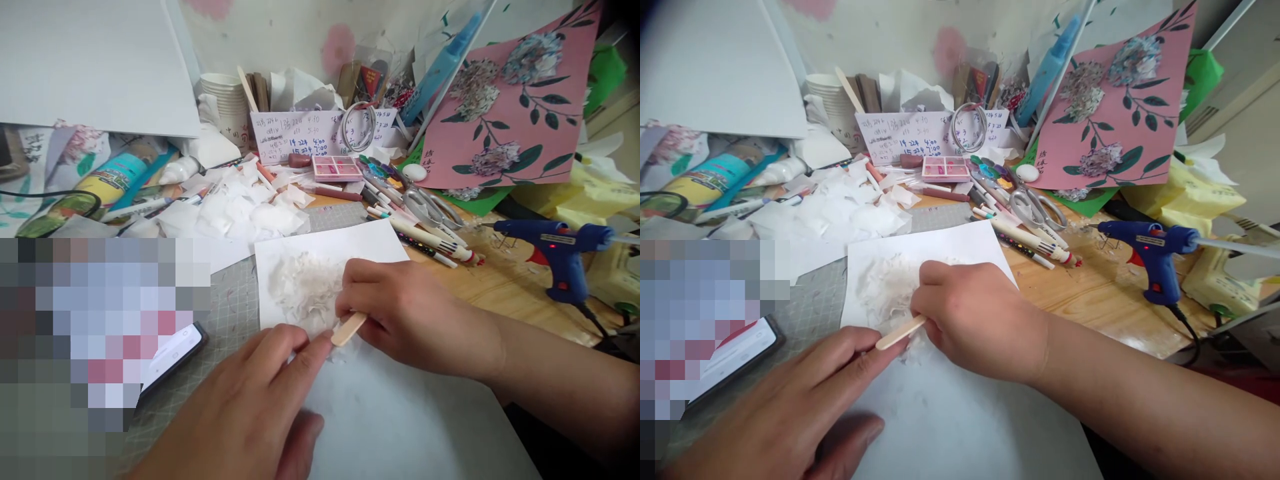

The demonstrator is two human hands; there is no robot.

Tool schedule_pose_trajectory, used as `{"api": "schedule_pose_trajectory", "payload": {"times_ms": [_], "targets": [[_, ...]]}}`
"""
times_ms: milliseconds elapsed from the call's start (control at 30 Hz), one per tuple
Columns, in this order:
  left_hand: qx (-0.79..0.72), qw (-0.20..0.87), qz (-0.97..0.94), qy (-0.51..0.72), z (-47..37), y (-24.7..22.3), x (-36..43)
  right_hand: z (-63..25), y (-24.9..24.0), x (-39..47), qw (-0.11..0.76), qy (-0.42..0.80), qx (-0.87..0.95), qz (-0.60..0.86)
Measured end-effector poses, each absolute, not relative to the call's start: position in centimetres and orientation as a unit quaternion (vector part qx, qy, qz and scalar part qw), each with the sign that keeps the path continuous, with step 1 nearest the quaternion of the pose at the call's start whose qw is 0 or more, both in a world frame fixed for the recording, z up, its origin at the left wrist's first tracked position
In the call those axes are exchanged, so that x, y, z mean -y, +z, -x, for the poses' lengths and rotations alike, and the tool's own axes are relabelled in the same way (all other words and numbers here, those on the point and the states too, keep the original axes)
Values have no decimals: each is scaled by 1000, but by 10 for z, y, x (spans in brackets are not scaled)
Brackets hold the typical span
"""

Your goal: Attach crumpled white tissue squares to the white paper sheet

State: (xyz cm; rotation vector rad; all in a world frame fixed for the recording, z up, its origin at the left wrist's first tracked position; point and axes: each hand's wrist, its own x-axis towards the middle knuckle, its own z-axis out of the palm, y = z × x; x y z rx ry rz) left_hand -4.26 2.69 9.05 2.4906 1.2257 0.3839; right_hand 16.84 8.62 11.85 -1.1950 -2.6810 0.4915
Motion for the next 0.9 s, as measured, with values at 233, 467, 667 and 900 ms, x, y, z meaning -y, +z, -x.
{"api": "schedule_pose_trajectory", "payload": {"times_ms": [233, 467, 667, 900], "targets": [[-426, 137, -885, 127, 45, 89, -27, -170, 118, -84, 85, 145, 887, 431], [-426, 147, -883, 134, 42, 91, -27, -170, 124, -80, 127, 196, 882, 409], [-419, 168, -883, 124, 42, 92, -28, -167, 118, -83, 82, 148, 895, 414], [-420, 165, -884, 123, 41, 94, -27, -169, 117, -84, 74, 153, 890, 423]]}}
